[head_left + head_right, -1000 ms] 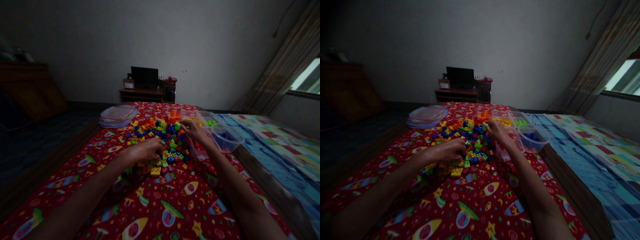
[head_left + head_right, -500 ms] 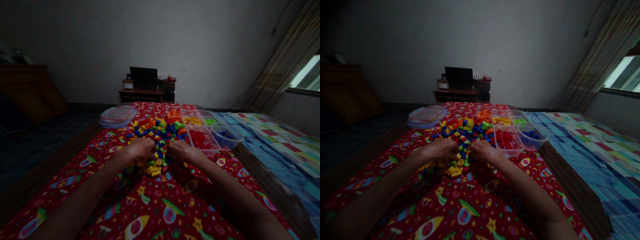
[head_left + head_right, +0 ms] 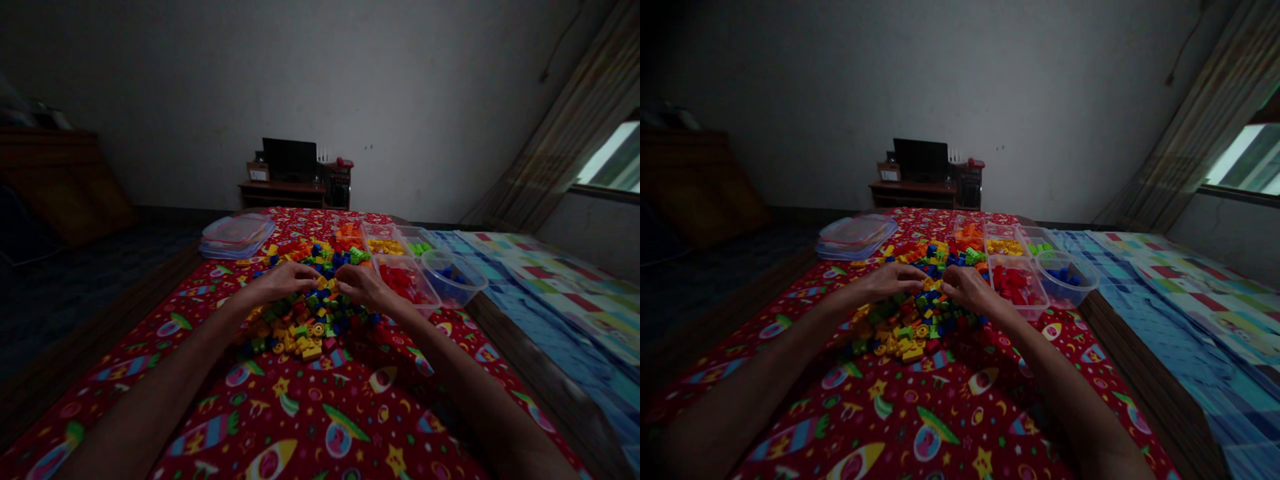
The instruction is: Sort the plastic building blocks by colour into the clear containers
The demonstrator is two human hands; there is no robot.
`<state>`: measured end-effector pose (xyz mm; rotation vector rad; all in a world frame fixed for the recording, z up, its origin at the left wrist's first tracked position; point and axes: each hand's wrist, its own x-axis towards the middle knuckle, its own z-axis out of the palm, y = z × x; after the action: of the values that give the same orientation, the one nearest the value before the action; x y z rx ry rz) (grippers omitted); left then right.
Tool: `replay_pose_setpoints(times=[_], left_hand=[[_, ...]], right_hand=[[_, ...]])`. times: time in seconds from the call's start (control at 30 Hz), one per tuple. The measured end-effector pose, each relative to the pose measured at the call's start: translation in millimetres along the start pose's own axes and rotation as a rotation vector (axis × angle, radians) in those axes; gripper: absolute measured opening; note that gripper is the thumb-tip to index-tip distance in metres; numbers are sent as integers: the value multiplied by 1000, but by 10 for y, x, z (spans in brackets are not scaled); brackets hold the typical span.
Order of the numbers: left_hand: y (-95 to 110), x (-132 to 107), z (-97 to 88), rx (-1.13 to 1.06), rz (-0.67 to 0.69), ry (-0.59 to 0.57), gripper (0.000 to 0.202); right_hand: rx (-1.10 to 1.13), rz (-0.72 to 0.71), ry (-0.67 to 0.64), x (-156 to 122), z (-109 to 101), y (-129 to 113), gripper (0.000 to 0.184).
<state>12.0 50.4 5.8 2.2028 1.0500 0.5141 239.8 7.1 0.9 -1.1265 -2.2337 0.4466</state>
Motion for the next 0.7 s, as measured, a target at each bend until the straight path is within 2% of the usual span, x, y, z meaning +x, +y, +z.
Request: replay_pose_setpoints(times=[0.1,0.23,0.3,0.4,0.5,0.6,0.7], left_hand=[[6,21,44,-105,-24,43,46],[97,15,78,-111,-39,110,44],[148,7,88,-93,-40,119,42],[211,-4,111,-28,-19,132,40],[259,-14,135,9,-12,137,42],[282,-30,134,4,-32,132,48],[263,-50,97,51,-16,142,47]], right_hand=[[244,124,50,86,73,17,20],[390,158,11,89,102,-67,34],[341,165,14,66,80,-138,35],[210,164,46,43,49,-217,28],[140,138,48,45,25,-213,27],[102,133,61,72,-61,-116,29],[20,180,87,151,-263,98,30]])
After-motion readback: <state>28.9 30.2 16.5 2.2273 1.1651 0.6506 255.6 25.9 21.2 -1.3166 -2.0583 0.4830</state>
